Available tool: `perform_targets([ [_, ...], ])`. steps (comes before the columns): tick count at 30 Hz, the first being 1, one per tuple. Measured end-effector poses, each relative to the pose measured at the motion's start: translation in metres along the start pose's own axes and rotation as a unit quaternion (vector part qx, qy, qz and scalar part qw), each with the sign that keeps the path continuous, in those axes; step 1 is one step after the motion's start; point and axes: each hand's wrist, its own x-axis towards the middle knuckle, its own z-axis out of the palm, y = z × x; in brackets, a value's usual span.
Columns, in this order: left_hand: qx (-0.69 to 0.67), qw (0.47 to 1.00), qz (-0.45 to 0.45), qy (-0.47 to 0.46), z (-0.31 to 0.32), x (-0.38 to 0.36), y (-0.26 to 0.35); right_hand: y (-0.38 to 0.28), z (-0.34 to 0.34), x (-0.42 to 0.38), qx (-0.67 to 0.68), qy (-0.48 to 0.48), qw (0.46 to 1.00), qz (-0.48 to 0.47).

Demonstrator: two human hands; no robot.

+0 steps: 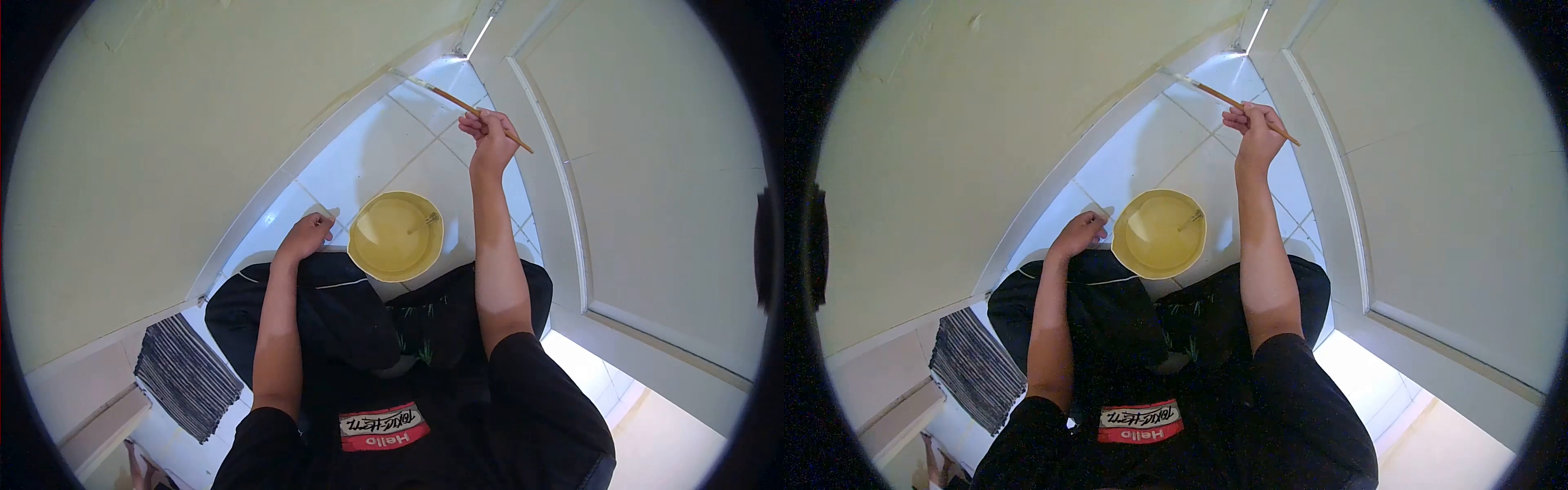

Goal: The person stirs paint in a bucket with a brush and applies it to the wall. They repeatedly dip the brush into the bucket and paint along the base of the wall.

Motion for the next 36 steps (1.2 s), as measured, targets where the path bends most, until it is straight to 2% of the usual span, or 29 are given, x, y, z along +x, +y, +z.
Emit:
perform_targets([
  [4, 0.008, 1.000, -0.003, 0.000, -0.0003, 0.0009, -0.0009, -0.0009, 0.0075, -0.0012, 0.006, 0.040, 0.999, -0.023],
  [10, 0.004, 1.000, -0.007, 0.000, 0.0001, -0.0007, 0.0013, 0.0014, 0.0012, -0.0015, 0.000, -0.014, 1.000, 0.018],
  [13, 0.000, 1.000, -0.008, -0.003, -0.0008, -0.0026, 0.0029, -0.0005, 0.0088, -0.0045, 0.004, 0.021, 1.000, -0.008],
  [19, 0.021, 1.000, 0.001, -0.023, -0.0026, -0.0004, 0.0030, -0.0016, 0.0020, -0.0031, -0.007, -0.020, 0.999, 0.027],
  [22, 0.018, 1.000, -0.005, -0.022, -0.0029, -0.0024, 0.0043, -0.0004, 0.0072, -0.0034, 0.016, 0.023, 1.000, -0.009],
  [28, 0.001, 1.000, -0.010, -0.024, -0.0021, -0.0006, 0.0022, -0.0008, 0.0011, -0.0033, -0.009, -0.027, 0.999, 0.019],
  [31, 0.007, 1.000, -0.014, -0.023, -0.0025, 0.0012, -0.0004, 0.0012, 0.0069, -0.0028, 0.021, 0.022, 0.999, -0.015],
  [36, -0.005, 1.000, 0.001, -0.009, -0.0002, 0.0021, -0.0041, 0.0013, 0.0026, -0.0020, 0.025, 0.000, 1.000, 0.000],
])
